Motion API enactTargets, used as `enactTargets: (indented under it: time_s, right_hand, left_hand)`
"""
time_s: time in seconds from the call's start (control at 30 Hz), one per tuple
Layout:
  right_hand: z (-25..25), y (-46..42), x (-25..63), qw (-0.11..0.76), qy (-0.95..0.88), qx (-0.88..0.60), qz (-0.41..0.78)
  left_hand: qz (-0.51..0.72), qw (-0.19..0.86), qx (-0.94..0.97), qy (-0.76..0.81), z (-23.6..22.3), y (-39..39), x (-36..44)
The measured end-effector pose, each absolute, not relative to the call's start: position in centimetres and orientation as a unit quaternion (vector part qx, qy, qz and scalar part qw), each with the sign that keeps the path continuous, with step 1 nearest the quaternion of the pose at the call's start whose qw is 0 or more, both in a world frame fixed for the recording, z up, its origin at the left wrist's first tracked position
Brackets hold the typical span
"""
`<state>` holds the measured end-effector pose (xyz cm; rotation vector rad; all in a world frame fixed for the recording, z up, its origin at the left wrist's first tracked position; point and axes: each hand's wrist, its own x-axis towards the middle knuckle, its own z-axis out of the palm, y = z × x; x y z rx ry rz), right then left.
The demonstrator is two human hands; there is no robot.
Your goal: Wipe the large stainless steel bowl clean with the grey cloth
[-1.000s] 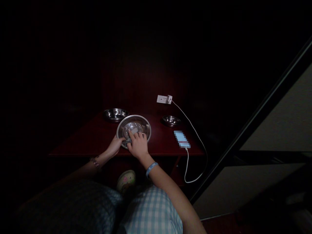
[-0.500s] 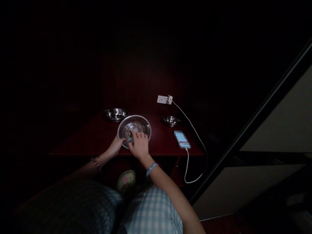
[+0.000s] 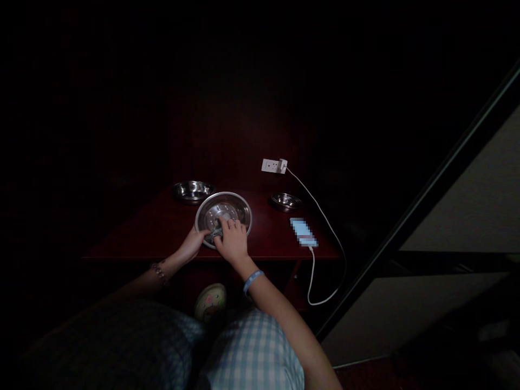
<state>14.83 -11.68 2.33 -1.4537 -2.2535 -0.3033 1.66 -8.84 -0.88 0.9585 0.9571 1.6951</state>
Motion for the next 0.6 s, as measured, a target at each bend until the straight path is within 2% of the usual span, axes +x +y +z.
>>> enactTargets:
  time_s: [0.6]
  right_hand:
    - [2.48, -11.7, 14.83, 0.217, -0.816, -0.526, -0.104]
  left_hand:
    - [0.694, 0.476, 0.386, 0.376, -0.75, -8.98, 1.68]
